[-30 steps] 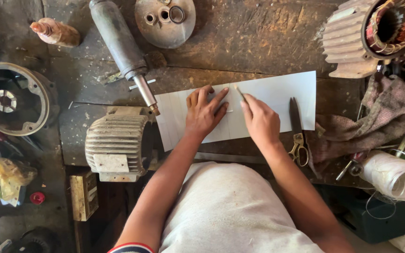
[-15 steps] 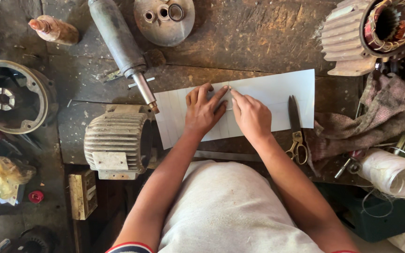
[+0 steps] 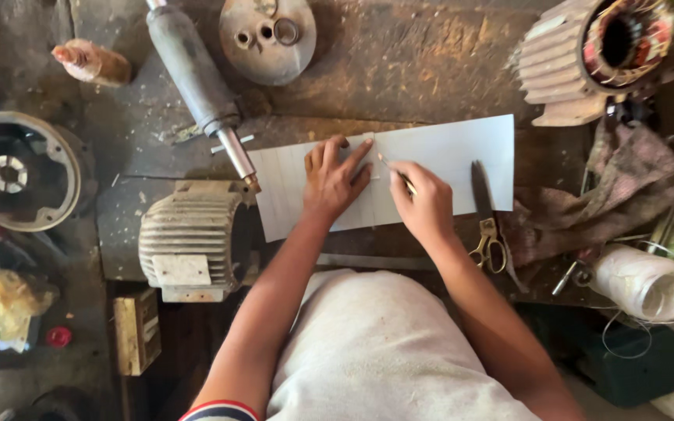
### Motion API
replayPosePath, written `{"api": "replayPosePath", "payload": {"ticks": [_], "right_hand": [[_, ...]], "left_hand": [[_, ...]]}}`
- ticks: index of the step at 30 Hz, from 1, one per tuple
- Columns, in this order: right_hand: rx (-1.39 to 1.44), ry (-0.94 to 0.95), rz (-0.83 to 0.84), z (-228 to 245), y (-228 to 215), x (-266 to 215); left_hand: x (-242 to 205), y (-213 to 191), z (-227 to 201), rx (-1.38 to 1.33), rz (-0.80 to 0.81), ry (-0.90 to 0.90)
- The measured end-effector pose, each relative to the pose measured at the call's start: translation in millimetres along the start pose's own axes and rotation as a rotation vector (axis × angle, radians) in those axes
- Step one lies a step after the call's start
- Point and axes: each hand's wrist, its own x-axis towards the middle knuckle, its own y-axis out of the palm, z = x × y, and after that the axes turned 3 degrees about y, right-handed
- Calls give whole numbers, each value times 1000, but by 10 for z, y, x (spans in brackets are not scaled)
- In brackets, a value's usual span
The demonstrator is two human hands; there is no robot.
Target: The person marks a white plastic sheet with a pencil using a metal ruler as a guide, then cuts the sheet into strips with scissors. The person repeatedly measures, marks, and cuts the plastic sheet into uniform strips.
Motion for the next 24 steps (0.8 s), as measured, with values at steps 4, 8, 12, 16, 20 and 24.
{"api": "replayPosePath", "payload": {"ticks": [4,8,12,16,20,24], "right_hand": [[101,269,7,-57,-144,-374],[410,412,27,-110,-241,-681],[479,352,32,-65,-368,-893],[264,427,9,46,-446,-937],[329,321,4,108,-449,-949],[3,73,-77,165,-403,-959]], "left_hand": [[188,45,98,-68,16,-1],[112,1,80,-59,31,63],[-395,-128,-171,-129,153,84],[-795,-230,-310,-129,133,151],[-932,-205,-295,-155,104,147],[-921,-188,-300,-137,89,128]]}}
